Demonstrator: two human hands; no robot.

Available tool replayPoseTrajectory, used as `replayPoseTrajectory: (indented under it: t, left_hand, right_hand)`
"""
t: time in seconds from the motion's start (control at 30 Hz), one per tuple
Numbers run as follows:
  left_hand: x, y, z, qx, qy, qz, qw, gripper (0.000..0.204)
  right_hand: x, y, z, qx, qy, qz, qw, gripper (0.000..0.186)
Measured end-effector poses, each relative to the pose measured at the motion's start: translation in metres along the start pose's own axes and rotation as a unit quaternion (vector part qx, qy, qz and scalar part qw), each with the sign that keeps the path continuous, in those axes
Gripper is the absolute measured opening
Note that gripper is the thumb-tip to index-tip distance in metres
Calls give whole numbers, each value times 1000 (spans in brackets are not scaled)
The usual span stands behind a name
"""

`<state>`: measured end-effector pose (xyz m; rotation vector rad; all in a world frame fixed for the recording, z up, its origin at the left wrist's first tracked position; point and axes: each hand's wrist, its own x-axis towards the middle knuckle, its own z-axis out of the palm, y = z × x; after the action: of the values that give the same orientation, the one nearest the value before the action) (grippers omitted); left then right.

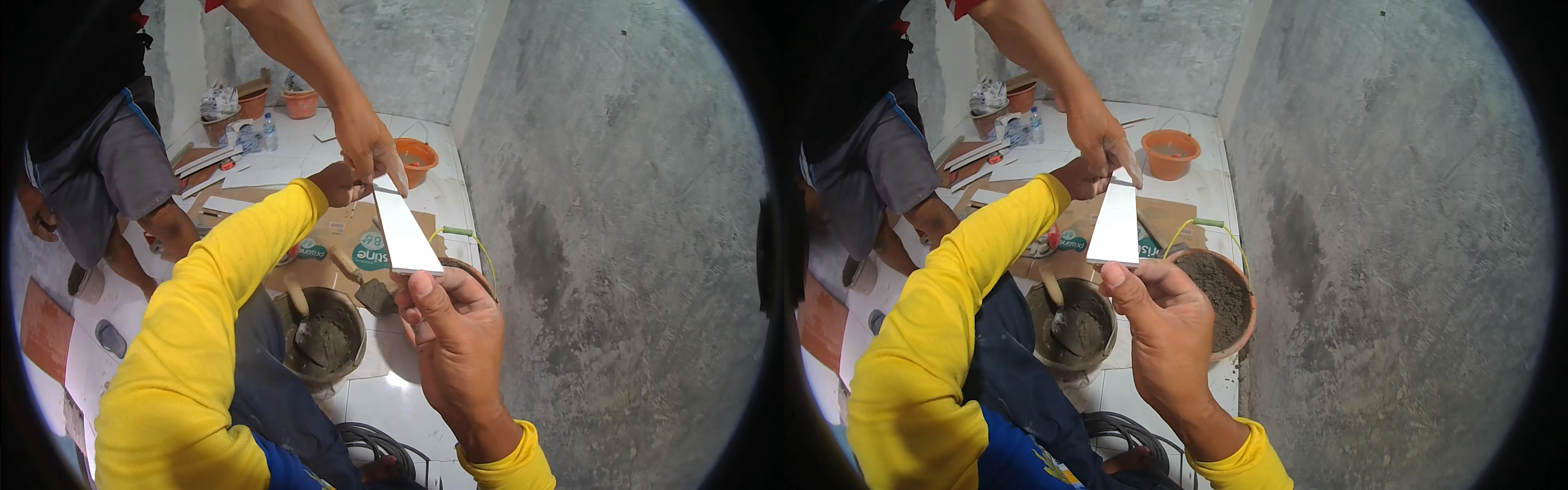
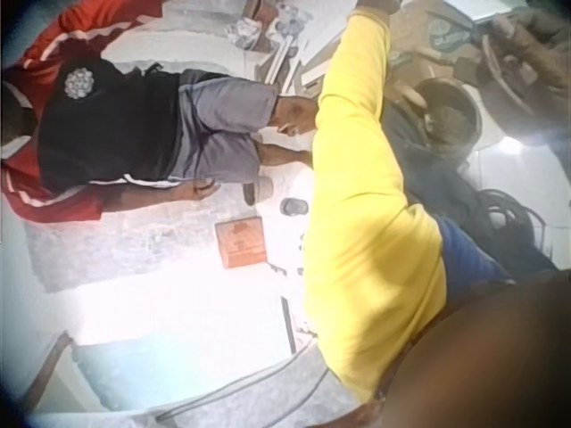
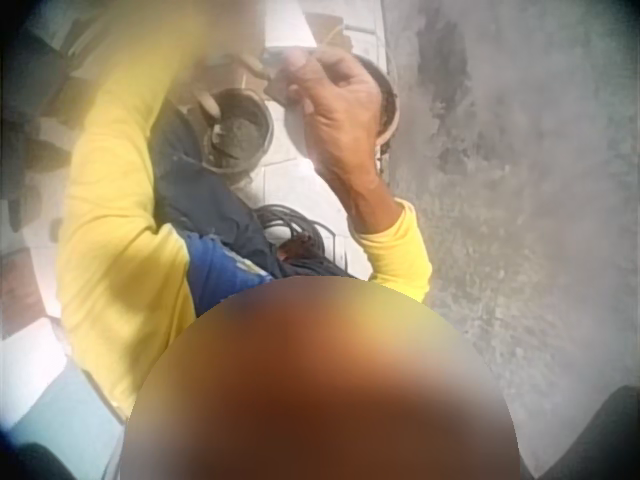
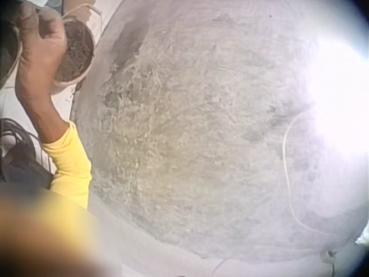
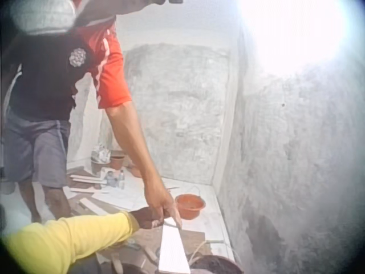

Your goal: The person applies cement to the wall using a trowel and brush, then places a white tile onto the prepared surface. The person also handles a bucket of cement and a water bottle during the process.

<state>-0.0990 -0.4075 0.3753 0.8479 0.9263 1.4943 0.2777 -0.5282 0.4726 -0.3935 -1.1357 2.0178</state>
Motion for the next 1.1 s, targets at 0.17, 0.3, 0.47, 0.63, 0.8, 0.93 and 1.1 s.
replayPoseTrajectory:
  t: [0.17, 0.3, 0.47, 0.63, 0.8, 0.93, 1.1]
  left_hand:
    - [-3, -10, 2, -198, -82, -25, 976, 36]
    - [23, 7, -60, -182, 70, -195, 961, 30]
    - [-50, 85, 90, -141, 14, -474, 869, 37]
    - [-72, 118, 143, -134, 9, -535, 834, 45]
    - [-50, 103, 107, -136, -13, -553, 822, 31]
    - [-27, 102, 98, -130, -43, -576, 806, 26]
    - [55, -54, -7, -367, -56, 42, 927, 32]
  right_hand:
    - [-4, -2, -2, -20, 24, 8, 999, 24]
    - [-5, 0, 7, -5, 15, 11, 1000, 25]
    - [-4, -5, -4, -20, 65, -4, 998, 22]
    - [-2, -6, -5, 8, 76, -1, 997, 21]
    - [2, -9, 3, 7, 60, 2, 998, 20]
    - [16, 3, -4, -5, 47, -3, 999, 21]
    - [30, 52, -24, -40, 13, 55, 998, 19]
